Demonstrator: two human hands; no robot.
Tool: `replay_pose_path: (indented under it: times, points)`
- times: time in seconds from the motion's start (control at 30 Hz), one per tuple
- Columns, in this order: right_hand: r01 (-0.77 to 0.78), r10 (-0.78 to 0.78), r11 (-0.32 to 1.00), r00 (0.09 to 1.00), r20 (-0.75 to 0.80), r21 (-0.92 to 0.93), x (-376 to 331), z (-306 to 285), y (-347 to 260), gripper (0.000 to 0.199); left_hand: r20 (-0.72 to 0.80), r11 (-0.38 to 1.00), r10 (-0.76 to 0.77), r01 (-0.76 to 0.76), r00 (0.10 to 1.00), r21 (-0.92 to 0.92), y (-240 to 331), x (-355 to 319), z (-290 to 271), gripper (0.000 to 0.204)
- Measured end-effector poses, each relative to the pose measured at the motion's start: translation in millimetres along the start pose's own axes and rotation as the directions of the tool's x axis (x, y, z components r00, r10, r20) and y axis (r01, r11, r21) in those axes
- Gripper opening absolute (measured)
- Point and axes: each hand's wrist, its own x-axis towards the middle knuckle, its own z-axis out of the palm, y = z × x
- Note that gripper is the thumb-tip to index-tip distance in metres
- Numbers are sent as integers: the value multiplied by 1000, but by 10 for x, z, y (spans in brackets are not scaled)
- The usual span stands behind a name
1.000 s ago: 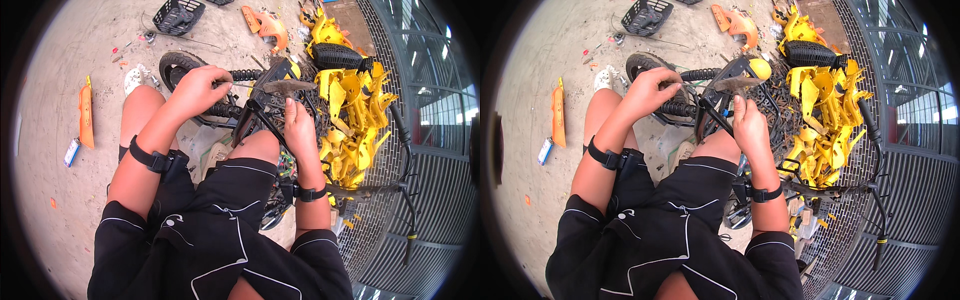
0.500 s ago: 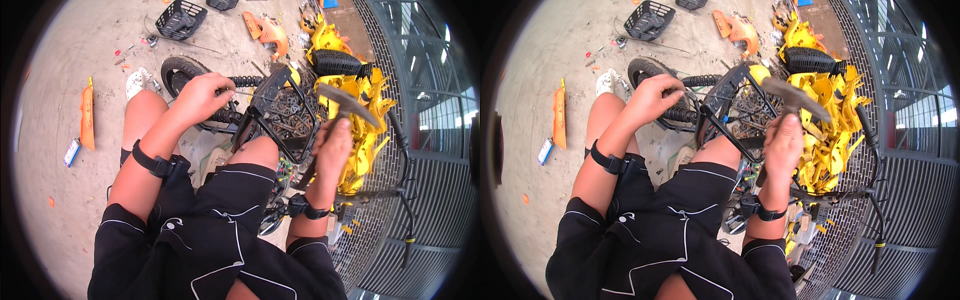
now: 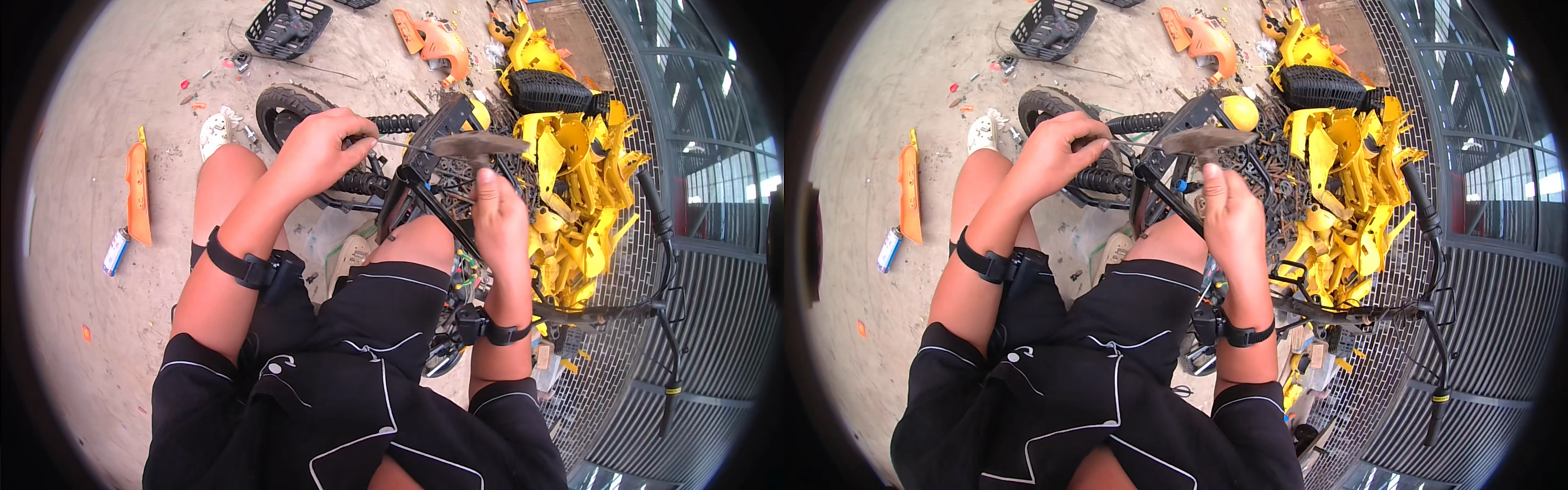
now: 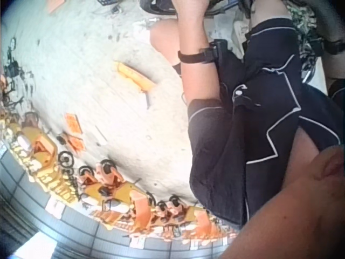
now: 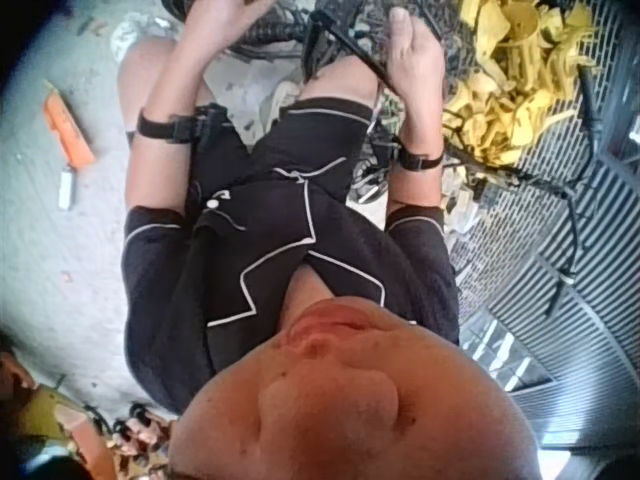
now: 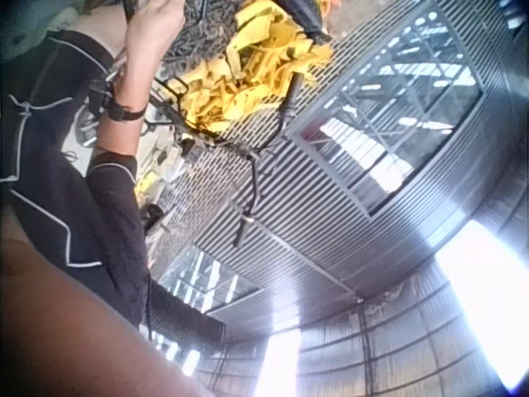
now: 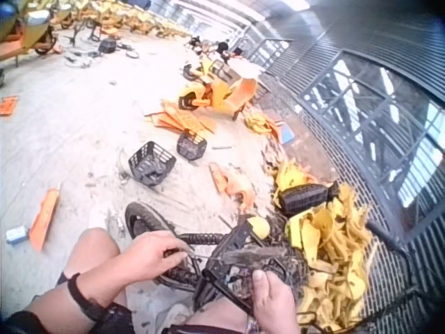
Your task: The person uses pliers and a hammer to remove components and a cable from a small black bicycle frame while sitting on the floor.
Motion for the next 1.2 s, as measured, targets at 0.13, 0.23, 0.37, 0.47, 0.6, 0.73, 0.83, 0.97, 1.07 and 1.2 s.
replay_pose_path:
  times: [0.13,0.23,0.37,0.47,0.6,0.73,0.83,0.97,1.07,1.2]
  points:
    - [32,29,934,986,-166,356,-104,-298,-194,46,19,1000,-5,5,1000,23,27,-9,13,14]
    - [66,48,908,964,-260,413,-154,-300,-265,46,23,1000,-4,3,1000,21,33,-12,42,14]
    - [75,-92,988,987,-128,-134,-62,182,38,50,48,1000,-6,5,999,12,66,32,97,14]
    - [-39,33,975,999,-29,-220,-89,253,-29,51,39,1000,9,-9,999,13,64,21,104,14]
    - [-57,52,977,998,-30,-206,-113,258,-68,52,77,994,-107,107,991,-2,73,21,54,16]
    - [-68,62,985,997,-42,-156,-150,266,-44,53,42,998,-67,68,997,-4,54,-26,3,14]
    - [-76,71,990,996,-46,-118,-151,294,-29,53,37,996,-91,91,995,-21,69,-68,-63,13]
    - [-84,83,996,996,-45,-17,-124,328,151,53,46,995,-89,91,995,-30,73,-100,-81,13]
    - [-82,85,996,994,-71,42,-108,275,215,52,39,998,-67,67,997,-1,70,-91,-76,14]
    - [25,-7,995,982,-189,97,-57,-29,127,49,27,999,-40,40,999,2,68,-86,-55,14]
